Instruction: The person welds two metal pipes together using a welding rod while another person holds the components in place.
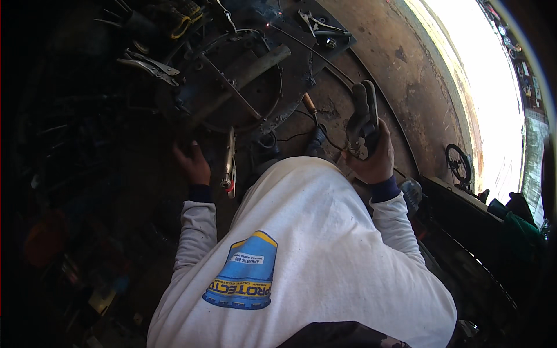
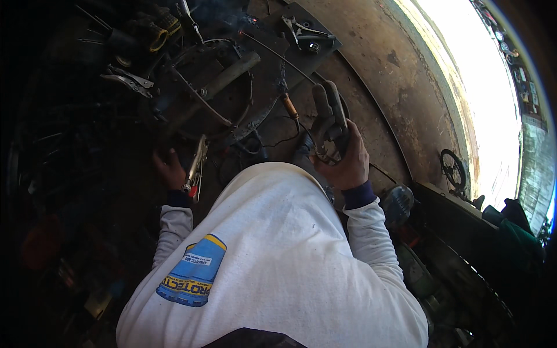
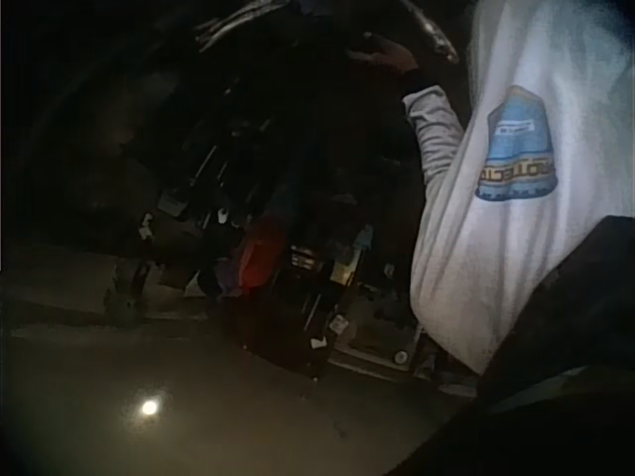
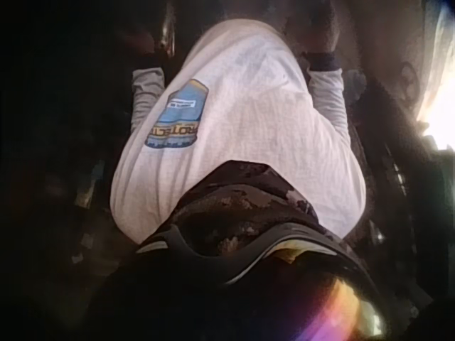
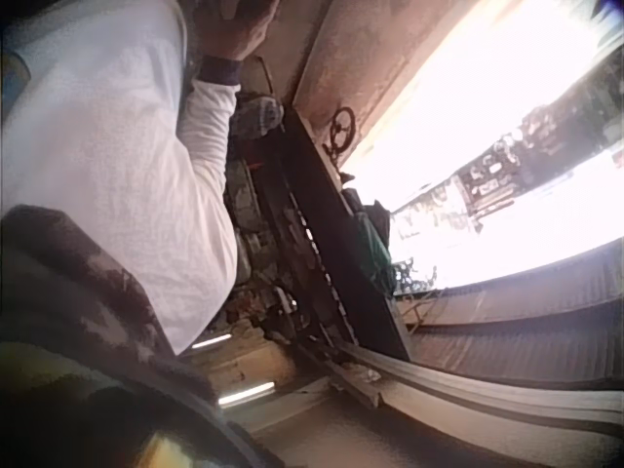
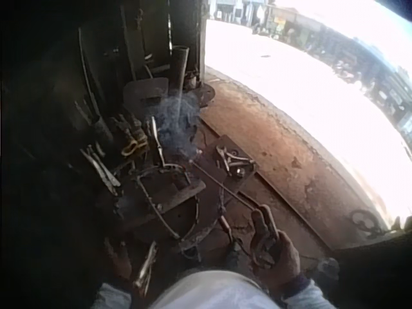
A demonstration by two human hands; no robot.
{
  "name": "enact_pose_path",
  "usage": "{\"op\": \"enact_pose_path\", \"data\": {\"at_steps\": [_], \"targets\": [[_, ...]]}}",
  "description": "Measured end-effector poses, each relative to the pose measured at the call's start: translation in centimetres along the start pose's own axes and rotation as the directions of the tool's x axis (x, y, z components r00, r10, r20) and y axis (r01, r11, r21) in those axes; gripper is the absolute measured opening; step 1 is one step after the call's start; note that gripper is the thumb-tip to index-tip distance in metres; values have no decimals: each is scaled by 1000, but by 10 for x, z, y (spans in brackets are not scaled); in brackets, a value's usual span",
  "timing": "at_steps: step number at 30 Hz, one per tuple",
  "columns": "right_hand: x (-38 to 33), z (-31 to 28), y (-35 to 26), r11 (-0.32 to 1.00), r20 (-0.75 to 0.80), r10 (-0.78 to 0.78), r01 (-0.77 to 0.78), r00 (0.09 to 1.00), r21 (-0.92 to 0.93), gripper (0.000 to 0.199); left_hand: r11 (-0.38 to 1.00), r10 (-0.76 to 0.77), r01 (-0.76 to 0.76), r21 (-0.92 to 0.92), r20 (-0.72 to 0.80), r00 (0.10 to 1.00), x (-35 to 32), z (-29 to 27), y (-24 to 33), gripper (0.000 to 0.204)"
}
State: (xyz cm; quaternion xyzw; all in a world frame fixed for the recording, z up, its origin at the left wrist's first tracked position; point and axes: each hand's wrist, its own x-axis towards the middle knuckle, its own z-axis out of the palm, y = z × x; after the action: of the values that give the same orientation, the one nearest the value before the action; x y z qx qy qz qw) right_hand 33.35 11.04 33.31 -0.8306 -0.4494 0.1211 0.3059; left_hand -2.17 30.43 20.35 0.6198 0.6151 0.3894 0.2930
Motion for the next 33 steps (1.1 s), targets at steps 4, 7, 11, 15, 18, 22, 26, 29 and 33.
{"op": "enact_pose_path", "data": {"at_steps": [4, 7, 11, 15, 18, 22, 26, 29, 33], "targets": [[1, 2, 0, 999, -25, -35, 34, 999, -33, 94, 1000, -12, 12, 11, 5, 1000, 0, -1, 6, 49], [1, 4, 3, 999, -29, -38, 37, 999, -17, 95, 997, -13, 11, 79, 16, 1000, 1, -3, 4, 49], [3, 4, 3, 998, -19, -42, 41, 999, -40, 95, 999, -8, 7, 40, 8, 1000, 0, -2, 5, 49], [5, 5, 3, 999, -2, -22, 22, 1000, -33, 96, 998, -10, 10, 55, 6, 1000, -1, -3, 5, 49], [6, 7, 7, 998, -8, -57, 57, 998, -35, 95, 998, -9, 8, 61, 9, 1000, 0, -3, -1, 49], [7, 8, 6, 996, -17, -58, 57, 998, -70, 94, 999, -43, 42, 33, 27, 999, -1, -2, 17, 47], [8, 7, 10, 995, -20, -99, 99, 995, -5, 94, 991, 5, -7, 132, 14, 1000, -1, -3, 14, 46], [9, 8, 12, 993, -4, -116, 116, 993, 19, 95, 997, 14, -16, 73, 26, 1000, -1, -4, 10, 47], [6, 5, 6, 996, -21, -93, 94, 995, 12, 96, 998, -31, 31, 55, 10, 999, -2, -1, 16, 48]]}}
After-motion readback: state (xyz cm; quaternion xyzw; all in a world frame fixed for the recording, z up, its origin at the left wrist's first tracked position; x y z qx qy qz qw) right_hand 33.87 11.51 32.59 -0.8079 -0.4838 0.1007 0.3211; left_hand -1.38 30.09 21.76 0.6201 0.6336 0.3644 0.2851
